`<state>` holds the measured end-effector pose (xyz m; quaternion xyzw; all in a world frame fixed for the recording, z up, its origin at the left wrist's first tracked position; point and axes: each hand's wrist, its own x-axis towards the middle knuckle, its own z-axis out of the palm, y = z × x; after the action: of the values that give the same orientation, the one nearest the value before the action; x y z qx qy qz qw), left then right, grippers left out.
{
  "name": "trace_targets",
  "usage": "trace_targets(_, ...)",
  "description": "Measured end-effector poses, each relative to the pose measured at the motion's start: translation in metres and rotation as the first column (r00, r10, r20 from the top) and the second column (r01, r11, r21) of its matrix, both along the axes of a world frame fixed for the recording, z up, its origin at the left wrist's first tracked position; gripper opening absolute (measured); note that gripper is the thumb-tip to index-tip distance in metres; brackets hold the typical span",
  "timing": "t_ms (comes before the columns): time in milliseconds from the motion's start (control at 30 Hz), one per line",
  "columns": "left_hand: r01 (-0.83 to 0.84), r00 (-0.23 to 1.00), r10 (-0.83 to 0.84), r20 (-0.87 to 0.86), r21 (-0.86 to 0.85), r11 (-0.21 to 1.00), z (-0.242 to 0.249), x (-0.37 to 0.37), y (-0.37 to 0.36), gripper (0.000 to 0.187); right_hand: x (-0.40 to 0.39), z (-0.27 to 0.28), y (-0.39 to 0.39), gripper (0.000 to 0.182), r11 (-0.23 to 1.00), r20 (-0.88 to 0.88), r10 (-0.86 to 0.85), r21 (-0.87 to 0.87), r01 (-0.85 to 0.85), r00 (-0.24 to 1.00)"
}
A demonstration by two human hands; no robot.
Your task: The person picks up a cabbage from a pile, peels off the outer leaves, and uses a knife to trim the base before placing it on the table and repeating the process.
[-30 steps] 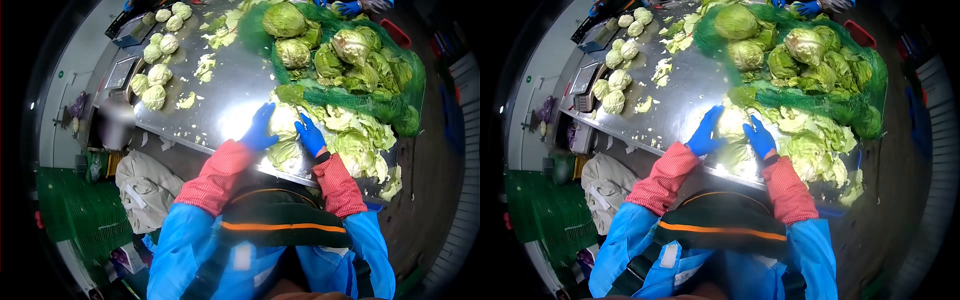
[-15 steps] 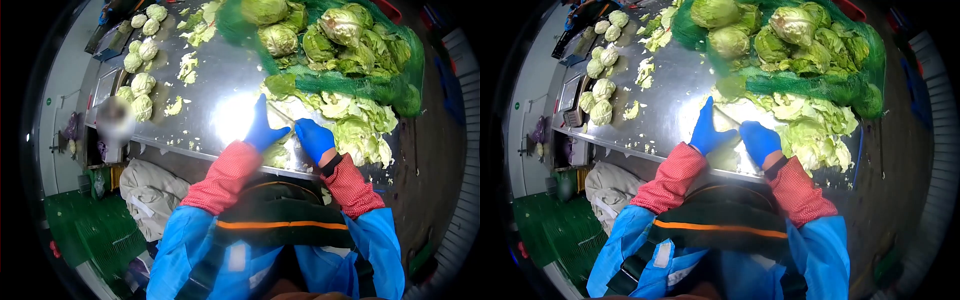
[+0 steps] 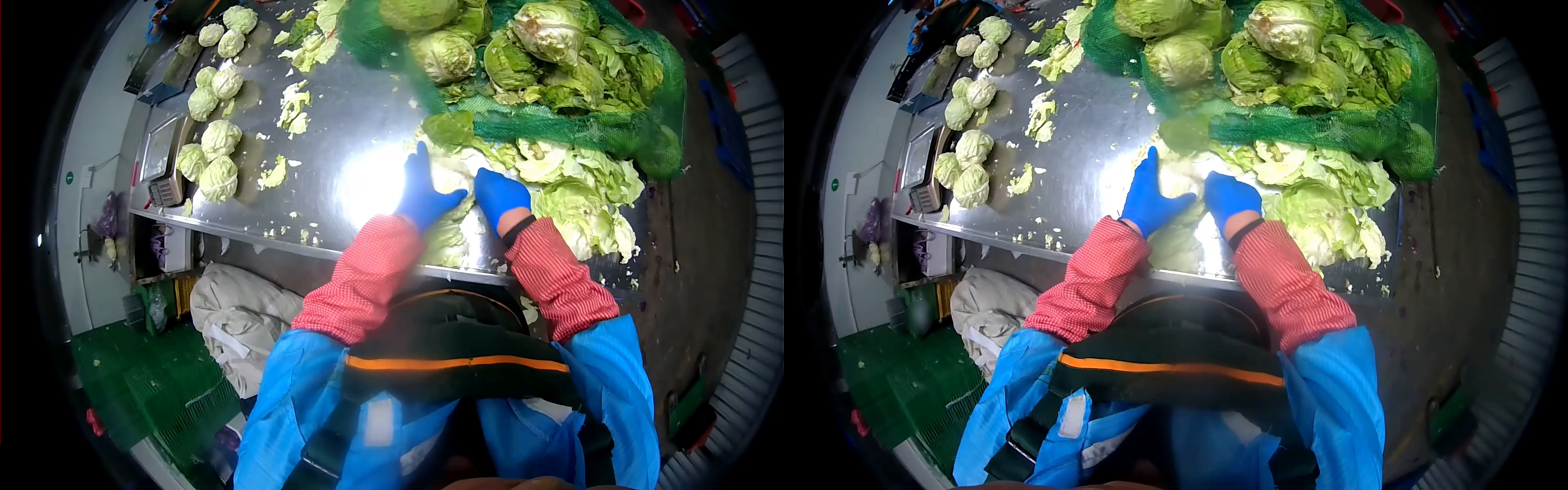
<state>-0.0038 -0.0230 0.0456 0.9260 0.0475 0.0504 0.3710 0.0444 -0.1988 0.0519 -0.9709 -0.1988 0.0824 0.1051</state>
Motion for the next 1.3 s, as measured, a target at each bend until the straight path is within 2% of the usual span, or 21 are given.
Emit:
trace_targets(33,0.039,0.995,-0.047,0.091,0.086,0.995,-0.003,-0.008,-0.010,0.113,0.009,-0.003,0.000,0.017,0.999,-0.010,-0.037,-0.027,0.036,0.999)
trace_targets(67,0.065,0.979,-0.097,0.182,0.179,0.982,-0.003,-0.015,-0.017,0.112,0.027,0.001,-0.009,0.020,0.996,-0.116,-0.037,-0.080,0.027,0.993)
trace_targets(100,0.075,0.994,-0.088,0.062,0.179,0.981,0.015,-0.022,-0.021,0.112,0.036,0.011,-0.008,0.022,0.994,-0.140,0.012,-0.102,-0.026,0.990)
trace_targets(167,0.115,0.980,-0.103,0.170,-0.066,0.991,0.004,-0.019,-0.009,0.112,0.026,0.022,-0.006,0.025,0.991,-0.129,0.134,0.042,-0.129,0.983)
trace_targets(200,0.072,0.994,-0.059,0.092,-0.152,0.986,0.008,-0.017,-0.002,0.111,0.015,0.025,0.002,0.029,0.991,-0.116,0.105,0.090,-0.094,0.988)
trace_targets(233,0.108,0.990,-0.092,0.108,-0.151,0.983,0.009,-0.017,0.005,0.110,0.002,0.041,0.008,0.037,0.989,-0.156,0.030,0.149,-0.006,0.987)
trace_targets(267,0.142,0.985,-0.125,0.123,-0.144,0.979,0.008,-0.017,0.012,0.109,0.001,0.039,0.011,0.043,0.978,-0.112,-0.030,0.203,0.053,0.993)
trace_targets(333,0.228,0.961,-0.202,0.189,-0.129,0.965,0.006,-0.025,0.018,0.105,0.001,0.026,0.010,0.066,0.937,-0.075,-0.169,0.297,0.183,0.983)
trace_targets(367,0.244,0.957,-0.217,0.191,-0.132,0.961,0.005,-0.028,0.020,0.104,0.007,0.016,0.007,0.071,0.938,-0.094,-0.180,0.285,0.199,0.979)
trace_targets(433,0.273,0.950,-0.244,0.194,-0.142,0.951,0.008,-0.036,0.023,0.104,0.019,0.003,0.004,0.066,0.913,-0.271,-0.124,0.347,0.217,0.955)
trace_targets(567,0.285,0.958,-0.265,0.112,-0.251,0.925,0.012,-0.045,0.035,0.112,0.013,0.003,0.007,0.065,0.843,-0.639,-0.018,0.403,0.355,0.769)
trace_targets(600,0.275,0.961,-0.255,0.108,-0.257,0.926,0.013,-0.046,0.036,0.112,0.008,0.004,0.009,0.071,0.836,-0.629,0.045,0.449,0.315,0.776)
trace_targets(700,0.235,0.972,-0.221,0.080,-0.357,0.904,0.016,-0.047,0.036,0.110,-0.016,0.011,0.011,0.072,0.839,-0.377,0.087,0.527,0.136,0.922)
trace_targets(733,0.223,0.975,-0.212,0.071,-0.402,0.888,0.016,-0.046,0.036,0.110,-0.021,0.010,0.010,0.071,0.865,-0.282,0.096,0.498,0.060,0.955)
trace_targets(833,0.216,0.976,-0.211,0.059,-0.398,0.892,0.014,-0.040,0.039,0.109,-0.024,0.025,0.004,0.068,0.887,-0.427,0.075,0.442,0.135,0.901)
trace_targets(967,0.224,0.974,-0.220,0.057,-0.408,0.885,0.007,-0.038,0.040,0.109,-0.033,0.019,0.000,0.054,0.827,-0.333,0.035,0.538,0.159,0.942)
trace_targets(1000,0.212,0.976,-0.212,0.047,-0.427,0.879,0.006,-0.036,0.041,0.108,-0.035,0.009,-0.001,0.048,0.785,-0.326,-0.041,0.574,0.233,0.944)
trace_targets(1100,0.167,0.984,-0.178,0.026,-0.504,0.848,0.005,-0.034,0.049,0.106,-0.031,-0.015,-0.009,0.048,0.631,-0.363,-0.172,0.673,0.385,0.916)
trace_targets(1133,0.151,0.986,-0.167,0.018,-0.531,0.834,0.005,-0.033,0.053,0.106,-0.030,-0.013,-0.013,0.052,0.534,-0.558,-0.153,0.647,0.544,0.815)
trace_targets(1233,0.172,0.982,-0.187,0.022,-0.505,0.846,0.001,-0.030,0.056,0.103,-0.040,-0.011,0.003,0.057,0.556,-0.409,-0.116,0.729,0.400,0.905)
trace_targets(1300,0.164,0.983,-0.184,0.007,-0.489,0.857,0.000,-0.030,0.056,0.102,-0.045,-0.009,0.020,0.064,0.734,-0.203,-0.183,0.623,0.271,0.962)
